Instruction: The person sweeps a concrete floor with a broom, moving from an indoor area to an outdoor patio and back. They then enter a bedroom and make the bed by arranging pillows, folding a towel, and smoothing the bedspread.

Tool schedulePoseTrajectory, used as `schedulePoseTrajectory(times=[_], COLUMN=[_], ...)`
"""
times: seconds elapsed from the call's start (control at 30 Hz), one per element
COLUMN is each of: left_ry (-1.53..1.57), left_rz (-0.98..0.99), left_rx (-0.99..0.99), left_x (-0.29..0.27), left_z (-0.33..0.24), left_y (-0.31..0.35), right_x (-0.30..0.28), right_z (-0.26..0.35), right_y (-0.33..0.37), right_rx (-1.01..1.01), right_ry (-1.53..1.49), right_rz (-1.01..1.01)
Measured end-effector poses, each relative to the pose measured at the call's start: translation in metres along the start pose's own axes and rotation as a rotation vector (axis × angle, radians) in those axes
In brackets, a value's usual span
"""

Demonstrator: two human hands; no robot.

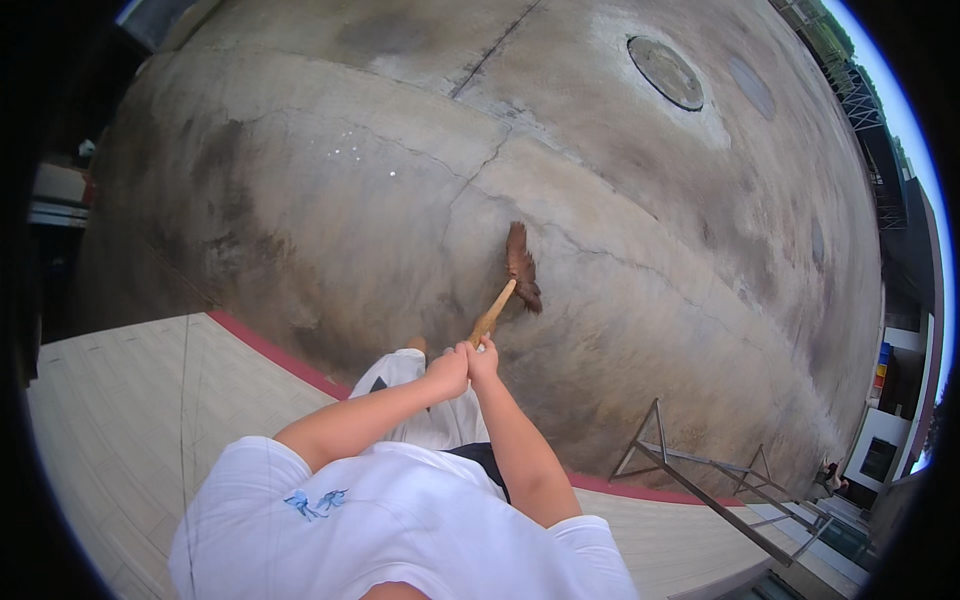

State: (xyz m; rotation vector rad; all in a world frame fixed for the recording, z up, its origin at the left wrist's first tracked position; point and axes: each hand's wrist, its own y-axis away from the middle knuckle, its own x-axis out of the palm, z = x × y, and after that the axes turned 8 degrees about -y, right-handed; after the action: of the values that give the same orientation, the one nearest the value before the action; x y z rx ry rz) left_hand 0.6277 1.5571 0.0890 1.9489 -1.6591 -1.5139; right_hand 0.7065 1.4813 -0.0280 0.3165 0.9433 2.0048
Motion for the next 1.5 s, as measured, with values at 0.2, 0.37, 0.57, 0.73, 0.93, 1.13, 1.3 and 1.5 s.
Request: schedulePoseTrajectory(times=[0.2,0.37,0.57,0.73,0.93,1.13,1.3,1.5], left_ry=[0.008,-0.051,-0.016,-0.005,0.009,-0.024,-0.104,-0.047], left_rz=[-0.014,0.036,-0.035,-0.151,-0.134,-0.014,0.060,-0.080], left_rx=[-0.045,-0.204,-0.388,-0.404,-0.297,-0.220,-0.243,-0.350], left_x=[-0.019,-0.050,-0.127,-0.157,-0.194,-0.255,-0.311,-0.391], left_z=[0.002,0.023,0.030,0.010,0.016,0.083,0.161,0.273], left_y=[-0.043,-0.066,-0.063,-0.080,-0.084,-0.120,-0.131,-0.126], right_x=[0.014,0.058,0.124,0.137,0.146,0.212,0.310,0.459], right_z=[0.039,0.075,0.108,0.113,0.181,0.223,0.211,0.240], right_y=[-0.024,-0.041,-0.059,-0.104,-0.090,-0.106,-0.112,-0.100], right_rx=[0.137,0.309,0.225,0.077,0.162,0.362,0.477,0.352], right_ry=[-0.043,-0.034,0.149,0.192,0.160,0.041,-0.128,-0.088], right_rz=[0.013,0.227,0.349,0.467,0.420,0.373,0.407,0.398])
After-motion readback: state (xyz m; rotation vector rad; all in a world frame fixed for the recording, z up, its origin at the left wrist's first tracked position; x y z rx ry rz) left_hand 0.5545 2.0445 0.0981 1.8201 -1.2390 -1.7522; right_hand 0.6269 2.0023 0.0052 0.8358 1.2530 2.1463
